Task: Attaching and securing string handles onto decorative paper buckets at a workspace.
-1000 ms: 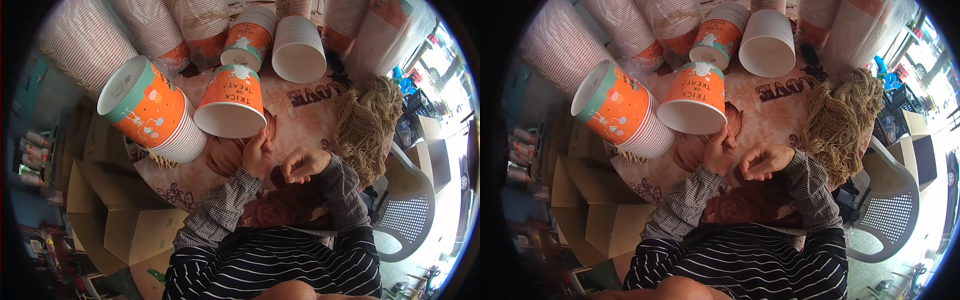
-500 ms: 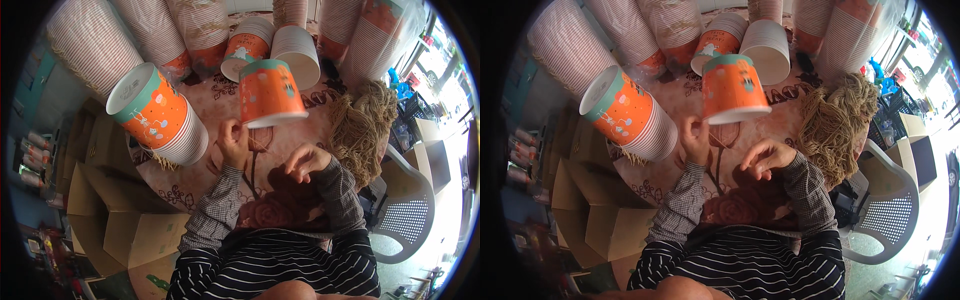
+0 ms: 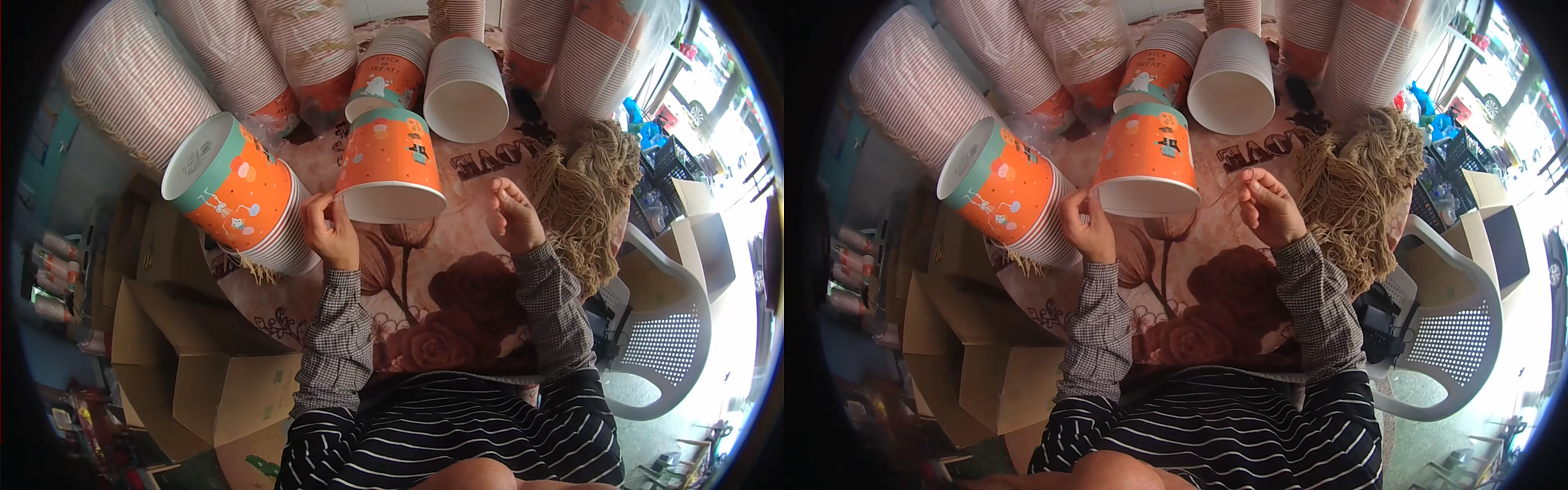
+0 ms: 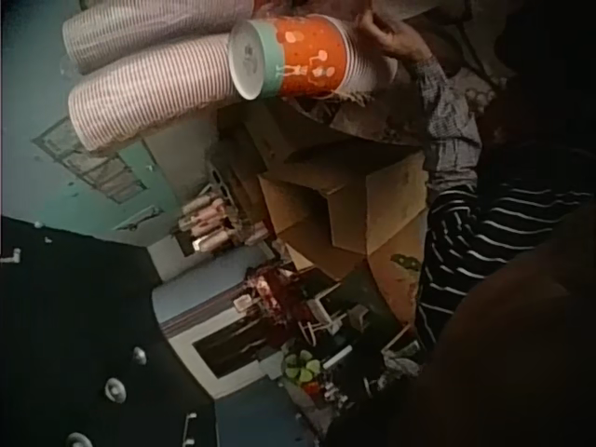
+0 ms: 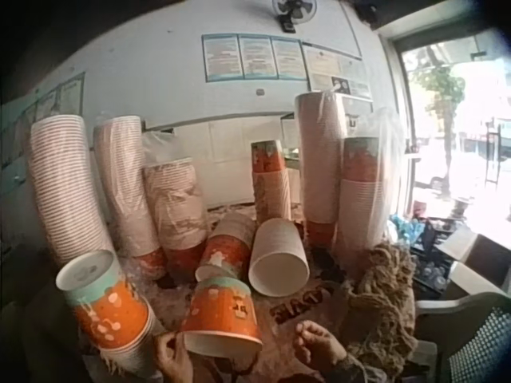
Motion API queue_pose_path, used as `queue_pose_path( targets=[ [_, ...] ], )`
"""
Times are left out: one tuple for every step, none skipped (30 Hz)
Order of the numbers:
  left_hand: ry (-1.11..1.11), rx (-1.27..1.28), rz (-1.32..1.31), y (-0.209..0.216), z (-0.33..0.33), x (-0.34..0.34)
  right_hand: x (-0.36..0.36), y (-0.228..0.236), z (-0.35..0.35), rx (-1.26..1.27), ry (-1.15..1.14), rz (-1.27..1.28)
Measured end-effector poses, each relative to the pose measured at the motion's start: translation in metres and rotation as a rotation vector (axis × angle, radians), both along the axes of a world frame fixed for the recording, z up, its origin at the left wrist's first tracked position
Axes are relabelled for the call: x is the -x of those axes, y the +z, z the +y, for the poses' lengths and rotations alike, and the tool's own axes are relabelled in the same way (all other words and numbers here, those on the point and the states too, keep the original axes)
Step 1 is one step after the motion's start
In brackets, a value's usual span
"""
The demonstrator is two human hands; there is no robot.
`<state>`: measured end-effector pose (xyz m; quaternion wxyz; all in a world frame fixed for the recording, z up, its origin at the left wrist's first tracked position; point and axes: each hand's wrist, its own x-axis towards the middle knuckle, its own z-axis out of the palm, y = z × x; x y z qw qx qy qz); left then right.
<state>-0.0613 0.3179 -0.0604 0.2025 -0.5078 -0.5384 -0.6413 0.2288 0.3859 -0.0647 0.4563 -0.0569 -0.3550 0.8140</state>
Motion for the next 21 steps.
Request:
queue_pose_path(
  targets=[
    [-0.011,0.048,-0.074,-0.002,-0.001,0.004,0.003,-0.001,0.0,0.0,0.001,0.0],
    [-0.022,0.095,-0.147,-0.005,-0.001,0.008,0.006,-0.004,0.001,0.014,0.018,-0.012],
    [-0.025,0.116,-0.21,-0.011,0.0,0.015,0.009,-0.006,0.001,0.027,0.035,-0.024],
    [-0.026,0.117,-0.212,-0.008,0.001,0.013,0.01,-0.003,-0.001,0.029,0.04,-0.046],
    [-0.043,0.119,-0.212,-0.005,0.001,0.012,0.012,-0.002,-0.003,0.03,0.039,-0.048],
    [-0.06,0.12,-0.212,-0.003,0.001,0.01,0.016,-0.001,-0.005,0.045,0.054,-0.057],
    [-0.064,0.122,-0.212,0.004,0.001,0.005,0.018,-0.001,-0.008,0.06,0.065,-0.066],
    [-0.001,0.062,-0.09,0.013,-0.002,-0.003,0.02,0.0,-0.01,0.086,0.059,-0.095],
    [0.061,0.002,0.031,0.016,-0.003,-0.01,0.021,-0.001,-0.011,0.087,0.056,-0.095],
    [0.009,0.03,-0.015,0.014,-0.008,-0.012,0.023,0.0,-0.012,0.065,0.065,-0.094],
    [-0.074,0.027,0.027,0.011,-0.013,-0.021,0.025,-0.001,-0.013,0.046,0.069,-0.095],
    [-0.158,0.023,0.068,0.008,-0.018,-0.031,0.026,-0.001,-0.013,0.045,0.066,-0.094],
    [-0.274,0.12,0.095,0.012,-0.028,-0.046,0.024,-0.001,-0.013,0.04,0.061,-0.103],
    [-0.375,0.15,0.15,0.009,-0.033,-0.052,0.026,0.0,-0.015,0.033,0.071,-0.11],
    [-0.476,0.181,0.205,0.008,-0.036,-0.058,0.027,0.0,-0.016,0.033,0.076,-0.11],
    [-0.529,0.195,0.207,0.009,-0.036,-0.065,0.027,0.0,-0.016,0.037,0.094,-0.085],
    [-0.581,0.209,0.209,0.012,-0.037,-0.073,0.027,0.0,-0.017,0.042,0.112,-0.059],
    [-0.585,0.256,0.216,0.012,-0.036,-0.078,0.027,0.001,-0.018,0.042,0.112,-0.06],
    [-0.586,0.256,0.216,0.012,-0.036,-0.083,0.027,0.002,-0.019,0.044,0.119,-0.048],
    [-0.601,0.303,0.19,0.011,-0.036,-0.087,0.027,0.002,-0.019,0.045,0.126,-0.037],
    [-0.616,0.35,0.163,0.01,-0.036,-0.09,0.029,0.002,-0.02,0.046,0.127,-0.036]
  ],
)
